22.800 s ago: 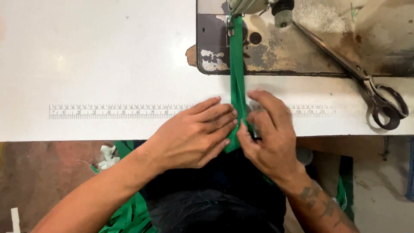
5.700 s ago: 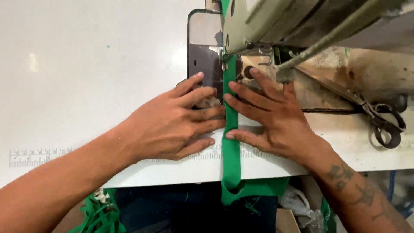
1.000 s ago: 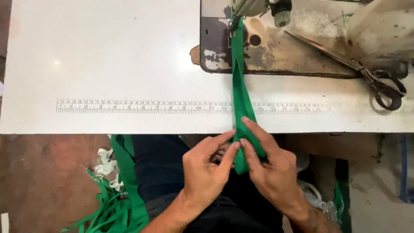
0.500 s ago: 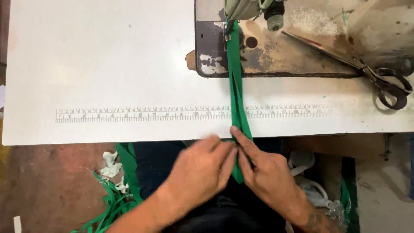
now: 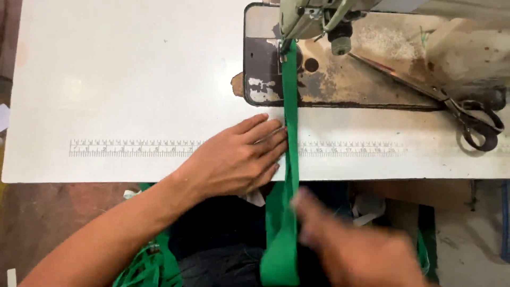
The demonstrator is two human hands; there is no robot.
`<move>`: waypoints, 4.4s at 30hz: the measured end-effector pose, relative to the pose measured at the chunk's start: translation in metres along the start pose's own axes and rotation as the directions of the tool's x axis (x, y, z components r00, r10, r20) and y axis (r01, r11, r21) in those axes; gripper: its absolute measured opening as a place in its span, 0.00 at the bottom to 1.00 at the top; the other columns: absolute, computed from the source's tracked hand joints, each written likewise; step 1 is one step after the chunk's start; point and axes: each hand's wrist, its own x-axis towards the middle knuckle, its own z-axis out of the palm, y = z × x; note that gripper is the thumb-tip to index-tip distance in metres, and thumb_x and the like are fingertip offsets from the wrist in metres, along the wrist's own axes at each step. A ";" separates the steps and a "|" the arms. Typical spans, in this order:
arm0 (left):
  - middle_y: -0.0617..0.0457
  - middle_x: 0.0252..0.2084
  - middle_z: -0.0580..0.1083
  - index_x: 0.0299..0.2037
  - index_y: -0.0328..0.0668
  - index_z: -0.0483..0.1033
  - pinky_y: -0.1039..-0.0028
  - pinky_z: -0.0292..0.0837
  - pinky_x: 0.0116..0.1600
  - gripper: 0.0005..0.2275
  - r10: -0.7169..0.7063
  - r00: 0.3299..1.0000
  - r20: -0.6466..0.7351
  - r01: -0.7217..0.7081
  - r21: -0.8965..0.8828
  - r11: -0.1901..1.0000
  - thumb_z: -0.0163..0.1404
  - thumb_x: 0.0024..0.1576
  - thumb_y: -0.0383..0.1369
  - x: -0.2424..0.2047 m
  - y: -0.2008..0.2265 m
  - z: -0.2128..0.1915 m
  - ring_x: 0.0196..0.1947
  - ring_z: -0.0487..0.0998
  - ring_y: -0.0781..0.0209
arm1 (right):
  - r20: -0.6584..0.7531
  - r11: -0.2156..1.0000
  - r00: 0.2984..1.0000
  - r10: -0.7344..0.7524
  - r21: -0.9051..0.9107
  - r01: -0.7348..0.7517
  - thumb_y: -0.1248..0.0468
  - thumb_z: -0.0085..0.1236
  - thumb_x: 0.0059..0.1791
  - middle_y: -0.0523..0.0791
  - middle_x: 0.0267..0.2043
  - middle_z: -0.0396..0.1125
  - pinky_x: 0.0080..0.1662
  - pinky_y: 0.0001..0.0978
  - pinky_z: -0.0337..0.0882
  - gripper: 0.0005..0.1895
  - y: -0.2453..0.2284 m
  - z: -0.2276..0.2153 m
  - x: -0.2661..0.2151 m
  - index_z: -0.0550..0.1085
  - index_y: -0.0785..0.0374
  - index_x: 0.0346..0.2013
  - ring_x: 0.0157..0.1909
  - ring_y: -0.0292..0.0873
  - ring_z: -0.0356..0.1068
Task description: Sewing green fabric strips using an industrial sewing machine in a factory setting.
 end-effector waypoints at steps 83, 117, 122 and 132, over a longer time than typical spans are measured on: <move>0.55 0.37 0.81 0.51 0.41 0.86 0.75 0.82 0.43 0.10 -0.942 0.310 -0.126 0.481 -0.834 0.270 0.60 0.60 0.27 0.014 0.163 -0.005 0.34 0.83 0.65 | -0.111 0.737 0.949 0.295 0.659 -0.152 0.62 0.53 0.57 0.38 0.18 0.52 0.27 0.31 0.63 0.33 -0.025 0.029 -0.010 0.65 0.42 0.78 0.18 0.37 0.49; 0.46 0.61 0.81 0.61 0.37 0.83 0.47 0.51 0.83 0.21 -0.060 0.994 -0.088 0.029 -0.311 0.950 0.46 0.72 0.46 -0.008 0.005 -0.011 0.73 0.68 0.38 | -0.276 0.884 0.868 -0.412 0.110 0.455 0.48 0.53 0.64 0.42 0.89 0.41 0.85 0.58 0.30 0.38 0.067 0.041 0.082 0.51 0.54 0.85 0.90 0.45 0.33; 0.44 0.65 0.79 0.65 0.37 0.81 0.44 0.52 0.82 0.22 -0.074 0.995 -0.062 0.044 -0.395 0.918 0.43 0.73 0.45 -0.008 0.006 -0.009 0.73 0.70 0.36 | -0.294 0.891 0.876 -0.383 0.131 0.434 0.42 0.57 0.60 0.41 0.87 0.48 0.82 0.72 0.29 0.41 0.070 0.041 0.080 0.57 0.53 0.83 0.89 0.45 0.37; 0.43 0.64 0.79 0.65 0.31 0.79 0.45 0.51 0.82 0.25 -0.050 0.997 -0.051 0.025 -0.403 0.915 0.42 0.72 0.47 -0.007 0.008 -0.015 0.74 0.66 0.38 | -0.318 0.903 0.872 -0.372 0.093 0.420 0.37 0.58 0.60 0.38 0.88 0.45 0.82 0.79 0.31 0.45 0.061 0.043 0.073 0.52 0.46 0.85 0.90 0.49 0.39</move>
